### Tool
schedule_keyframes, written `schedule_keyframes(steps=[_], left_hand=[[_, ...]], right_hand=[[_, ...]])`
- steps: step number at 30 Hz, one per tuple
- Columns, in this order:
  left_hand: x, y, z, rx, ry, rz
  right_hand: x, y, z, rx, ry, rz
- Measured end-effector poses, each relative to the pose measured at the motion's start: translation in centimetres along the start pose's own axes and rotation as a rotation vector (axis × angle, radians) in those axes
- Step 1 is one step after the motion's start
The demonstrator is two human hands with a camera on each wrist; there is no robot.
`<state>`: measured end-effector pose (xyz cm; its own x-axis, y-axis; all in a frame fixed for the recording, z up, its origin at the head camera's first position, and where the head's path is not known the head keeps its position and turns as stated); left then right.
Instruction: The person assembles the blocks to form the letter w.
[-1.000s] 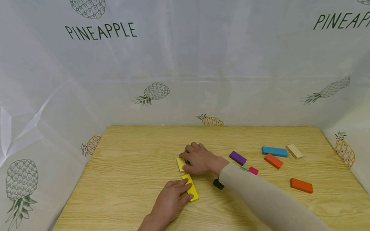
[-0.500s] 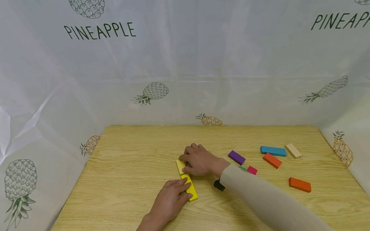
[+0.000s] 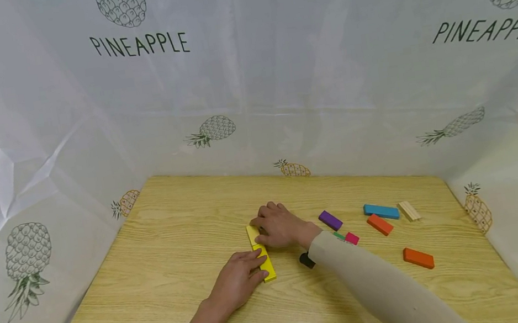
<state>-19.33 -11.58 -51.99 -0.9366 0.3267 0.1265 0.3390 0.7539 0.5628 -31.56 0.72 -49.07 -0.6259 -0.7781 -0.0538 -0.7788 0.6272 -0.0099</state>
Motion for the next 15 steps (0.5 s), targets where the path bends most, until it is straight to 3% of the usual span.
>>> schedule_keyframes(steps=[15], left_hand=[[-0.01, 0.29, -0.25, 0.027, -0.016, 0.004]], right_hand=[[-0.07, 0.12, 0.12, 0.004, -0.005, 0.000]])
Point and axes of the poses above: each hand's wrist, its own x-axis towards the middle knuckle, its own z-axis out of the palm, y = z × x, the point moved 5 cm from there along x, towards the middle knuckle, and after that the axes turned 2 degrees about -x, right-handed, at the moved point
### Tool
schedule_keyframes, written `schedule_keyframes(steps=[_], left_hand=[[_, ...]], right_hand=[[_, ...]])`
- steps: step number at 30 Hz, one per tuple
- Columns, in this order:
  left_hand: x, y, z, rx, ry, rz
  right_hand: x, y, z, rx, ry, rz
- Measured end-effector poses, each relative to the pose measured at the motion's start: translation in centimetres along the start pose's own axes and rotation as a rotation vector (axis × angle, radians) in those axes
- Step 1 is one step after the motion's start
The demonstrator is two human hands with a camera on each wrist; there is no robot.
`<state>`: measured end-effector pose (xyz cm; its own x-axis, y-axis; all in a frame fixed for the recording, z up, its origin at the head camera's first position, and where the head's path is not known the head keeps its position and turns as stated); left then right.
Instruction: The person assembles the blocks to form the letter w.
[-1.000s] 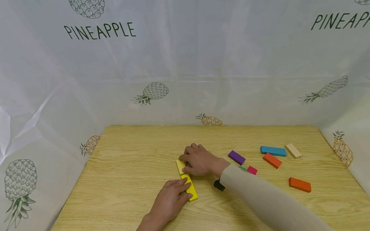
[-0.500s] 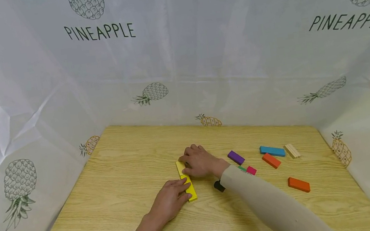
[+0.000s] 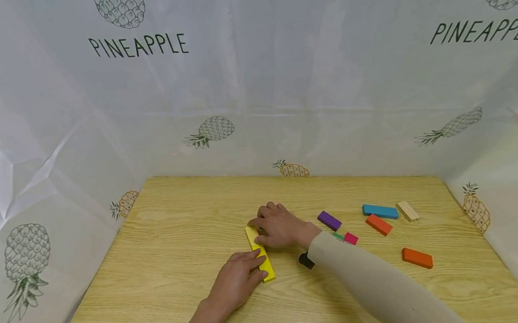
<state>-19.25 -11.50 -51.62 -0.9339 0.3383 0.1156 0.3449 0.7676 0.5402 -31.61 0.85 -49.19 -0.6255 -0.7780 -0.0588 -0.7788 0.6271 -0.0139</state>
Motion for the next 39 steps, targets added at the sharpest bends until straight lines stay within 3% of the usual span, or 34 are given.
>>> schedule_keyframes(steps=[14, 23, 29, 39], left_hand=[[0.6, -1.4, -1.2, 0.011, 0.089, -0.026], [1.8, -2.5, -1.4, -0.035, 0.000, -0.020], [2.0, -2.6, -1.1, -0.042, -0.023, -0.004], [2.3, -3.3, -0.4, -0.046, -0.077, -0.063]], right_hand=[[-1.9, 2.3, 0.7, 0.081, 0.092, 0.126], [-3.4, 3.2, 0.5, 0.110, 0.116, 0.149], [-4.7, 3.5, 0.2, 0.098, 0.134, 0.173], [-7.9, 5.2, 0.2, 0.090, 0.159, 0.208]])
Point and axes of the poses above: each hand's wrist, its own x-axis towards the middle knuckle, its own z-axis out of the palm, y = z × x, the point moved 5 cm from there along x, towards the middle knuckle, and after that the axes turned 2 degrees about -x, right-handed, at the moved point
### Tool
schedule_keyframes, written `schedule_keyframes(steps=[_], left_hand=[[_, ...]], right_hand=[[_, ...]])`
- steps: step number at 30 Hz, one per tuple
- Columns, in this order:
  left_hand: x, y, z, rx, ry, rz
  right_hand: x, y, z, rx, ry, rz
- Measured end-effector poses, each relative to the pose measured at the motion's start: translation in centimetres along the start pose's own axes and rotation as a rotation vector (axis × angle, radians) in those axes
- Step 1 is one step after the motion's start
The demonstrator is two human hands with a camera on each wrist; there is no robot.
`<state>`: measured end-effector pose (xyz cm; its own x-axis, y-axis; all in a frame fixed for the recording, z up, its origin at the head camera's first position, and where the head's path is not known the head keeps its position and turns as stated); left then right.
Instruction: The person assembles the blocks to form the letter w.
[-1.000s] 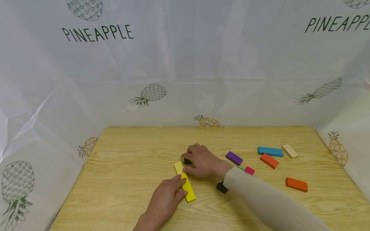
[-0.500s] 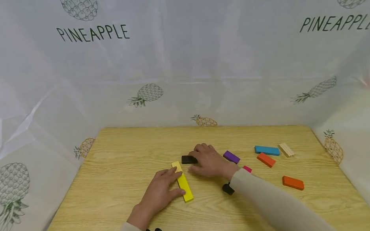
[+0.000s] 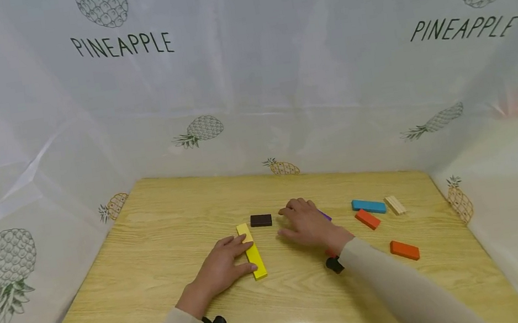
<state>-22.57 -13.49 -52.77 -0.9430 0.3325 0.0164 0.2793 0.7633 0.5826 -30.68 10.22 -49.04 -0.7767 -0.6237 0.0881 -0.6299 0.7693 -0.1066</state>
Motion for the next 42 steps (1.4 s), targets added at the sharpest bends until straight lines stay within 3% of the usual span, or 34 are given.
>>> schedule_keyframes(steps=[18, 30, 42], left_hand=[[0.0, 0.1, 0.1, -0.071, -0.008, -0.034], [0.0, 0.1, 0.3, -0.085, -0.015, -0.037], [-0.1, 0.4, 0.1, -0.084, -0.012, -0.036]], right_hand=[[-7.4, 3.7, -1.7, 0.038, 0.121, 0.051], [-12.6, 4.1, -1.6, -0.094, 0.227, 0.034], [-14.0, 4.3, -0.8, -0.113, 0.220, 0.048]])
Point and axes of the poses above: each hand's wrist, its own x-axis towards the middle knuckle, its own z-axis out of the palm, y = z × x, the point moved 5 cm from there along x, towards the middle knuckle, and after that the axes turned 2 degrees about -x, right-handed, at the moved point
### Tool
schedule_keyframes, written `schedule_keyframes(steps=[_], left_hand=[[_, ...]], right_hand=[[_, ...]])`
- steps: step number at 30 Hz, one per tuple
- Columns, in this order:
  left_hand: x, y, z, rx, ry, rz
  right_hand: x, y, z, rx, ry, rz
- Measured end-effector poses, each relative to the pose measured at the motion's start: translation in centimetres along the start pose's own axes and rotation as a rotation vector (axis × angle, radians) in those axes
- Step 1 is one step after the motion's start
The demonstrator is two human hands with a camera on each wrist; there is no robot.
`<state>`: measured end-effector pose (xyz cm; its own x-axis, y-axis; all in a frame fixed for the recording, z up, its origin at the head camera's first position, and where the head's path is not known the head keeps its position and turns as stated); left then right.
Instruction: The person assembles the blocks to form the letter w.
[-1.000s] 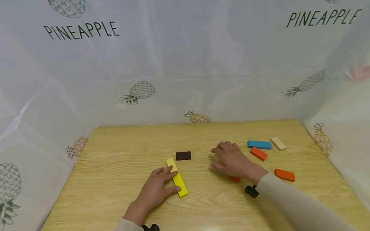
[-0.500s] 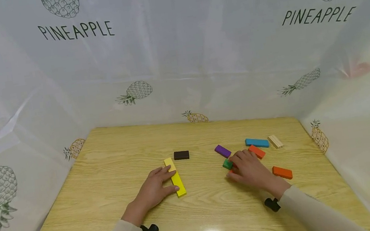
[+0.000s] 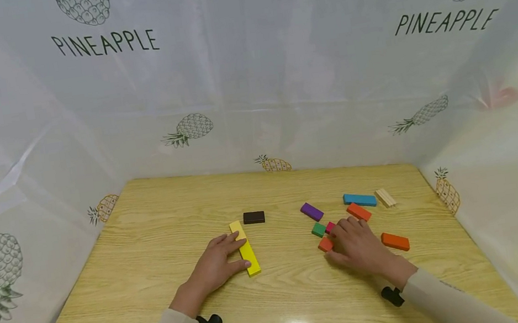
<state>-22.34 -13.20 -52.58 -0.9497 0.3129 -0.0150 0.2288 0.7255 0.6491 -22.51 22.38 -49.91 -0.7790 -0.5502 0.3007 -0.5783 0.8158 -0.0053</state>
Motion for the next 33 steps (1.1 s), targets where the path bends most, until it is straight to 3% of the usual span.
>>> schedule_keyframes(steps=[15, 33], left_hand=[[-0.2, 0.1, -0.2, -0.020, -0.005, -0.008], [-0.3, 0.5, -0.3, -0.045, -0.001, -0.012]], right_hand=[[0.9, -1.4, 0.3, -0.002, -0.020, -0.022], [4.0, -7.4, 0.8, 0.035, -0.046, -0.160]])
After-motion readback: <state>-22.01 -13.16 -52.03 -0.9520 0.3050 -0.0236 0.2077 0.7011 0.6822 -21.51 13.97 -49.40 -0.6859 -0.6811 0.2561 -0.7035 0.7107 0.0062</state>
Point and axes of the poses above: each hand's wrist, its own x-axis towards the middle knuckle, its own z-axis out of the palm, y = z × x, the point moved 5 cm from there along x, towards the middle knuckle, and after that the axes turned 2 degrees about -x, right-handed, at the moved point
